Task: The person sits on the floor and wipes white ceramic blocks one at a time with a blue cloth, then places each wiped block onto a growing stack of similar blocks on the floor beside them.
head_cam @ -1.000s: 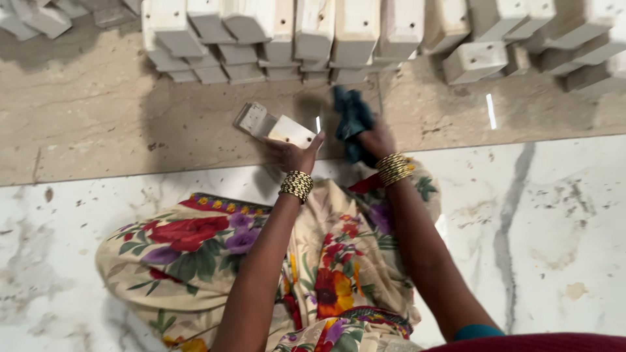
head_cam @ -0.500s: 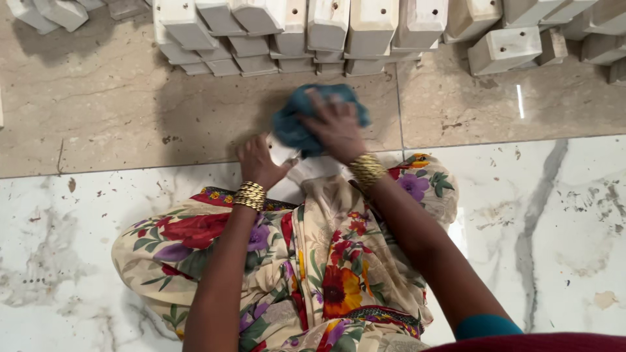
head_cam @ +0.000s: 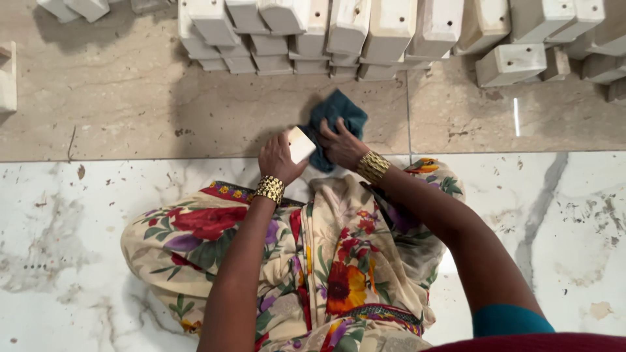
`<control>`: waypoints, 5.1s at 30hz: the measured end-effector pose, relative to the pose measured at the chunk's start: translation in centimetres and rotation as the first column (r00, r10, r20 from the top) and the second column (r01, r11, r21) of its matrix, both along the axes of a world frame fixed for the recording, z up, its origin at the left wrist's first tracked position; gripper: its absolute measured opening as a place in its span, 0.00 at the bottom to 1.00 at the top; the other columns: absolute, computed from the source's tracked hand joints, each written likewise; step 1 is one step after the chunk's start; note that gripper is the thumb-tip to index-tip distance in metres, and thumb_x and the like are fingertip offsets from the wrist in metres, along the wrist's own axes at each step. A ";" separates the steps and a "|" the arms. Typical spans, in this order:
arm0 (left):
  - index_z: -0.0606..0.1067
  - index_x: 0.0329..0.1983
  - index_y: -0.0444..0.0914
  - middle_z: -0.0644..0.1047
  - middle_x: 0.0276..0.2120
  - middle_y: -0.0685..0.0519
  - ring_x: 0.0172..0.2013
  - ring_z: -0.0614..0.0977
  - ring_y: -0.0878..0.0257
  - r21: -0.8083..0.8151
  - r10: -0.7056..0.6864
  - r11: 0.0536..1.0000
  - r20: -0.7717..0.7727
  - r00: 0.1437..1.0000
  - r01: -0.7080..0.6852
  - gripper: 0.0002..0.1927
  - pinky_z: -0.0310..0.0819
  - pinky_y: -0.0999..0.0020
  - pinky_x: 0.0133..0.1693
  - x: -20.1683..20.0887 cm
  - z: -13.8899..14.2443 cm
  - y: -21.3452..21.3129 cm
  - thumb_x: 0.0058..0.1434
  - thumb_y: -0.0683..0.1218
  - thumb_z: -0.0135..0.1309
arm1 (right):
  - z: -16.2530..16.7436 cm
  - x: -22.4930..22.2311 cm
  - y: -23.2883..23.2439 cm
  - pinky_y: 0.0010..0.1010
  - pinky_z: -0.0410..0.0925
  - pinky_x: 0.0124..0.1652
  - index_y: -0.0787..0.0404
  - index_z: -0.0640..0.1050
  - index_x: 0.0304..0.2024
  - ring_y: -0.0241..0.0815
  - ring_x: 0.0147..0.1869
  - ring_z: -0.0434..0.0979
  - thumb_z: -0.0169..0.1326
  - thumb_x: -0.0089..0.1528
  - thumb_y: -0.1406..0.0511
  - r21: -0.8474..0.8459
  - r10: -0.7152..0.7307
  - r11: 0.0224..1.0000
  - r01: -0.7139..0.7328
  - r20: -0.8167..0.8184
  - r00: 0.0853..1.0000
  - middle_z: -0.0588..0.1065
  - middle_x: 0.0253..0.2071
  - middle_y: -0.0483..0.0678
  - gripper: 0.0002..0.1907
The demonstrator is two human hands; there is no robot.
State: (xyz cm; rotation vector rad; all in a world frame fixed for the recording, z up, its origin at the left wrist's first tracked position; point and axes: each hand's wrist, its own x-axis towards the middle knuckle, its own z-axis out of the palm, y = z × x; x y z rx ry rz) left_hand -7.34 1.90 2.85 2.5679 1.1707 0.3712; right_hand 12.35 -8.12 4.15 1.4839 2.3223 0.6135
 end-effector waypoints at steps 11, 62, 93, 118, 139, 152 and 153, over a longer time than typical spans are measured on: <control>0.66 0.62 0.43 0.75 0.49 0.49 0.52 0.76 0.51 0.043 -0.160 0.986 0.002 0.987 0.160 0.46 0.65 0.50 0.50 -0.1 1.0 -0.9 0.42 0.61 0.71 | 2.6 0.9 -1.6 0.63 0.59 0.56 0.43 0.77 0.59 0.62 0.69 0.57 0.59 0.47 0.58 -0.108 -0.312 0.946 0.306 -0.560 0.767 0.60 0.73 0.51 0.34; 0.65 0.59 0.38 0.75 0.48 0.44 0.51 0.76 0.48 0.174 -0.032 0.984 0.045 0.998 0.023 0.49 0.65 0.46 0.51 1.3 -0.6 -1.1 0.39 0.65 0.69 | 0.3 -0.2 2.0 0.68 0.57 0.57 0.46 0.83 0.52 0.62 0.71 0.57 0.53 0.56 0.63 0.091 -0.285 0.897 0.432 -0.629 0.723 0.63 0.69 0.52 0.22; 0.61 0.66 0.39 0.72 0.55 0.37 0.55 0.75 0.39 -0.224 0.170 0.972 0.452 0.875 -0.073 0.49 0.73 0.47 0.55 -3.5 -2.9 -1.0 0.43 0.49 0.74 | -2.4 -0.1 -2.9 0.71 0.56 0.52 0.41 0.77 0.53 0.61 0.64 0.59 0.65 0.47 0.55 -0.297 -0.628 0.768 0.567 -0.522 0.577 0.65 0.63 0.54 0.30; 0.54 0.75 0.41 0.63 0.70 0.44 0.73 0.54 0.48 0.144 0.194 0.916 0.657 0.728 -0.374 0.54 0.43 0.35 0.67 20.3 15.9 7.7 0.51 0.56 0.72 | -2.7 -0.3 -1.7 0.63 0.59 0.48 0.46 0.78 0.46 0.55 0.60 0.64 0.69 0.45 0.54 -0.240 -0.551 0.804 0.544 -0.643 0.531 0.70 0.53 0.49 0.27; 0.54 0.73 0.41 0.68 0.65 0.44 0.60 0.76 0.52 -0.862 0.747 0.258 0.465 0.475 0.436 0.44 0.76 0.57 0.57 0.0 -2.8 -5.5 0.60 0.60 0.57 | -2.7 1.0 -1.3 0.43 0.68 0.58 0.65 0.78 0.58 0.60 0.58 0.77 0.57 0.62 0.59 -0.498 -0.422 0.846 -0.190 -0.407 -0.810 0.75 0.57 0.63 0.24; 0.73 0.56 0.52 0.69 0.58 0.41 0.59 0.70 0.39 0.046 0.102 0.993 0.130 0.986 -0.108 0.36 0.64 0.38 0.54 0.4 -3.4 -1.2 0.42 0.49 0.73 | -1.4 7.7 -5.5 0.35 0.74 0.46 0.56 0.82 0.51 0.46 0.45 0.80 0.59 0.63 0.68 -0.282 -0.317 0.800 0.530 -0.948 -0.027 0.81 0.48 0.49 0.14; 0.73 0.58 0.53 0.67 0.59 0.42 0.60 0.68 0.39 0.071 0.094 0.992 0.153 0.984 -0.106 0.38 0.62 0.37 0.56 0.3 -3.2 -1.6 0.41 0.49 0.73 | -0.7 10.4 -6.0 0.29 0.75 0.47 0.57 0.79 0.55 0.38 0.48 0.82 0.53 0.64 0.71 -0.221 -0.184 0.793 0.567 -0.975 -0.124 0.81 0.50 0.46 0.16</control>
